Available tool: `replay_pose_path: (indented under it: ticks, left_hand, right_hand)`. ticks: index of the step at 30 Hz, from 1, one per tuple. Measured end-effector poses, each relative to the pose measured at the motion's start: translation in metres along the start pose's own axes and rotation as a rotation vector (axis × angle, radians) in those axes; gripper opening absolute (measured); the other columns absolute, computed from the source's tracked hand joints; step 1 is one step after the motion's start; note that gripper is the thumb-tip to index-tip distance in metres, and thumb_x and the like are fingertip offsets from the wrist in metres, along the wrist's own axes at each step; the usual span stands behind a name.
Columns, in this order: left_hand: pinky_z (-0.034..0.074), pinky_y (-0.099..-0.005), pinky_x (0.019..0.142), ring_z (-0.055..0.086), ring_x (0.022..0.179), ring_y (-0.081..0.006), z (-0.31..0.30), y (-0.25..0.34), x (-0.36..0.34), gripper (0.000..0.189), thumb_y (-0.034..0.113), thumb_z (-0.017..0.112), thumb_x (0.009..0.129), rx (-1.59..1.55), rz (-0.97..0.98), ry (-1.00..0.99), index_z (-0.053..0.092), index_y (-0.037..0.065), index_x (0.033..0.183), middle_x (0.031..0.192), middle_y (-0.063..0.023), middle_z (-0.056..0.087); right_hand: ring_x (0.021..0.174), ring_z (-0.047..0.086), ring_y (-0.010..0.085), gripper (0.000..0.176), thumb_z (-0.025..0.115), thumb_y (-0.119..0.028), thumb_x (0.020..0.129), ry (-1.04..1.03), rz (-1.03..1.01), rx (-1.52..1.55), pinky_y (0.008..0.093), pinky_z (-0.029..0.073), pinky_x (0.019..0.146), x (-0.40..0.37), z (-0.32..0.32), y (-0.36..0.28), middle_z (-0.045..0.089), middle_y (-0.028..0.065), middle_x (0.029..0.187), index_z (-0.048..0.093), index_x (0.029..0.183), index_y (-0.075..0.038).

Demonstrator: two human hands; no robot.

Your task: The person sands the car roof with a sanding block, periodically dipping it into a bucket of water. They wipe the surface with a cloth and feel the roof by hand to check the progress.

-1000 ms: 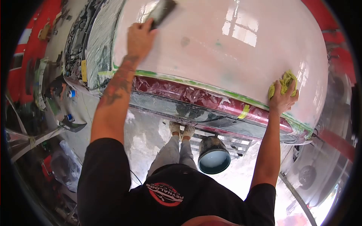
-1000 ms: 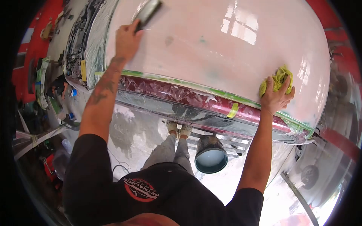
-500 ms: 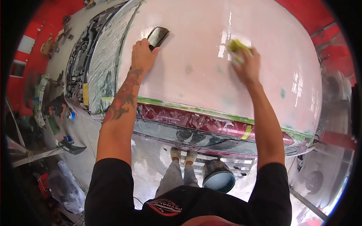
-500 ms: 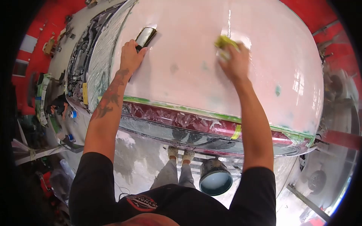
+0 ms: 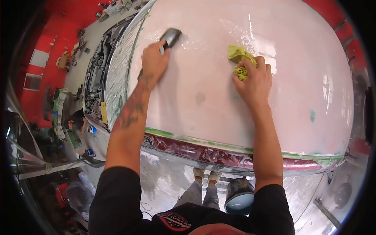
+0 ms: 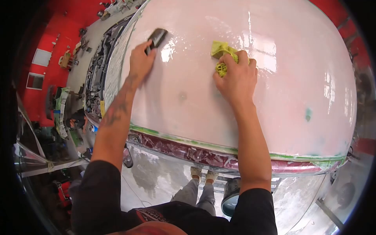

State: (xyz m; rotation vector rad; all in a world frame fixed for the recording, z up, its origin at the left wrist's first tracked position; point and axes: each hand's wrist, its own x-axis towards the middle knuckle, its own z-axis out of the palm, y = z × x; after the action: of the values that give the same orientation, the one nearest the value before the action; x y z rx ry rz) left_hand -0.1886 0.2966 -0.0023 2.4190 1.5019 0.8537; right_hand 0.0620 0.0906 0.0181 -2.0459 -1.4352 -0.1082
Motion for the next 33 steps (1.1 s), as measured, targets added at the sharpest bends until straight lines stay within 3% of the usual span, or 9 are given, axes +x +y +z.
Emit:
replay_pose_path:
  ticks: [4,7,9,13,17,19,23,26,33]
  left_hand:
    - [0.05,-0.0489,0.087,0.064,0.096,-0.0411,-0.002,0.033,-0.017,0.039,0.019,0.073,0.085,-0.019,-0.006,-0.017,0.069,0.004,0.121,0.104,-0.0191,0.069]
    - [0.048,-0.0444,0.098,0.06,0.108,-0.0396,-0.025,0.076,-0.122,0.054,0.011,0.074,0.08,0.064,0.309,-0.078,0.064,0.003,0.132,0.122,-0.0235,0.061]
    - [0.045,-0.0457,0.102,0.055,0.115,-0.0405,-0.043,0.086,-0.135,0.061,0.01,0.074,0.078,-0.023,0.272,-0.29,0.061,0.005,0.137,0.131,-0.0241,0.055]
    - [0.044,-0.0475,0.097,0.055,0.109,-0.0402,-0.006,0.05,-0.039,0.054,0.013,0.069,0.083,-0.025,0.35,-0.149,0.06,0.003,0.135,0.122,-0.0226,0.059]
    - [0.055,-0.0403,0.082,0.07,0.093,-0.0375,0.039,0.006,0.119,0.049,0.018,0.068,0.086,0.136,0.108,-0.05,0.064,-0.001,0.131,0.115,-0.0275,0.069]
    - [0.054,-0.0389,0.084,0.069,0.092,-0.0375,0.035,0.029,0.128,0.049,0.018,0.069,0.085,0.11,-0.08,-0.093,0.064,-0.002,0.13,0.111,-0.0271,0.069]
    - [0.049,-0.046,0.094,0.06,0.104,-0.0401,0.017,0.08,-0.002,0.054,0.019,0.071,0.083,0.029,0.422,-0.141,0.062,0.003,0.134,0.117,-0.025,0.063]
    - [0.048,-0.0467,0.094,0.058,0.106,-0.0398,0.001,0.101,-0.02,0.053,0.016,0.071,0.082,-0.067,0.445,-0.3,0.062,0.004,0.133,0.121,-0.0239,0.059]
    - [0.055,-0.0446,0.087,0.069,0.095,-0.0406,0.062,-0.016,0.208,0.048,0.025,0.067,0.088,0.132,-0.081,-0.049,0.066,0.002,0.129,0.11,-0.0264,0.07]
  right_hand:
    - [0.101,0.053,0.0351,0.028,0.08,-0.017,0.07,-0.013,-0.034,0.013,0.0462,0.049,0.083,-0.003,-0.005,0.0,0.056,0.008,0.116,0.069,0.096,-0.019]
    - [0.106,0.052,0.0357,0.029,0.08,-0.018,0.07,-0.017,-0.02,0.041,0.0477,0.047,0.087,-0.003,-0.008,-0.001,0.056,0.0089,0.119,0.07,0.097,-0.018]
    - [0.11,0.051,0.0368,0.03,0.08,-0.018,0.069,-0.034,-0.001,0.074,0.0493,0.045,0.091,-0.004,-0.008,-0.001,0.056,0.0096,0.122,0.071,0.098,-0.017]
    - [0.113,0.05,0.0379,0.032,0.081,-0.018,0.068,-0.078,0.01,0.071,0.05,0.044,0.092,-0.003,-0.011,-0.003,0.056,0.0102,0.124,0.071,0.098,-0.017]
    - [0.114,0.049,0.0385,0.035,0.083,-0.018,0.065,-0.085,0.001,0.073,0.0507,0.043,0.091,-0.001,-0.01,-0.001,0.056,0.0107,0.125,0.071,0.098,-0.017]
    - [0.114,0.049,0.0388,0.036,0.083,-0.018,0.064,-0.09,0.0,0.081,0.0508,0.043,0.091,-0.003,-0.012,-0.002,0.056,0.0109,0.126,0.071,0.098,-0.017]
    - [0.114,0.049,0.0397,0.036,0.083,-0.018,0.063,-0.114,0.001,0.092,0.0516,0.042,0.091,0.0,-0.015,-0.002,0.056,0.0109,0.126,0.071,0.097,-0.017]
    - [0.114,0.049,0.0395,0.036,0.082,-0.018,0.063,-0.117,-0.008,0.083,0.0517,0.042,0.091,0.001,-0.016,-0.001,0.055,0.0109,0.126,0.071,0.097,-0.017]
    - [0.114,0.049,0.0395,0.035,0.082,-0.019,0.062,-0.094,-0.023,0.094,0.0517,0.043,0.091,0.002,-0.011,0.003,0.053,0.0097,0.126,0.071,0.095,-0.018]
